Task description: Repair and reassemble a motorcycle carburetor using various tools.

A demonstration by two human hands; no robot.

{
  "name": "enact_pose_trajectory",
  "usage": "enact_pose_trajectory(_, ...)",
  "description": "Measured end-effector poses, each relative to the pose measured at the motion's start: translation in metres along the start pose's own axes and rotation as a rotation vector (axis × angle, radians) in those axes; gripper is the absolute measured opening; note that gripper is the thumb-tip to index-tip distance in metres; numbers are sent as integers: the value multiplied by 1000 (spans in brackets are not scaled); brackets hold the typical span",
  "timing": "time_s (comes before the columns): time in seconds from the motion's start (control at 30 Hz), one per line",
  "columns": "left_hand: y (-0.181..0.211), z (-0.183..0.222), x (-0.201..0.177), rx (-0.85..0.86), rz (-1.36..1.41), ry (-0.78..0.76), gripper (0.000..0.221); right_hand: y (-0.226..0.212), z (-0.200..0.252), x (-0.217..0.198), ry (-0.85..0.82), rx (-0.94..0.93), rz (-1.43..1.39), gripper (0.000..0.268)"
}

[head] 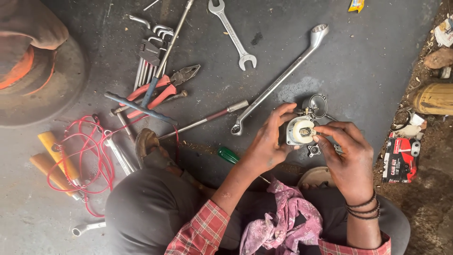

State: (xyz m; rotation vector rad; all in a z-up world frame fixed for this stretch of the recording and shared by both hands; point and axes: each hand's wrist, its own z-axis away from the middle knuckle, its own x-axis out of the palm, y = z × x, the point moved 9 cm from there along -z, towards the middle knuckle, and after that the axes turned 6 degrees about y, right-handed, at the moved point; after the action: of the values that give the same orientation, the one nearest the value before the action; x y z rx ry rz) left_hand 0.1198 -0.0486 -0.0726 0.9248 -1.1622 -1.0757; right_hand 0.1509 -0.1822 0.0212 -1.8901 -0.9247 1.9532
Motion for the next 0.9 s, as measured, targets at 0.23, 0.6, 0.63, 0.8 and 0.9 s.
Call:
enact_pose_trajectory(0.23,2,1,0,35,-18,-1,88,3,1,1,11,15,15,23)
enact_pose_trajectory(0.6,2,-2,0,-3,-99,22,84,6,1,3,16,41,8,25)
enact_pose_trajectory(0.63,2,-2,-1,0,-120,31,83,7,1,3,17,37,10,25)
enact_pose_trajectory(0.8,3,-1,-1,13,-138,29,83,6,1,3,20,24,22,25)
enact_pose_trajectory(0.9,3,-1,-2,18,-128,32,83,4,1,4,19,22,28,25)
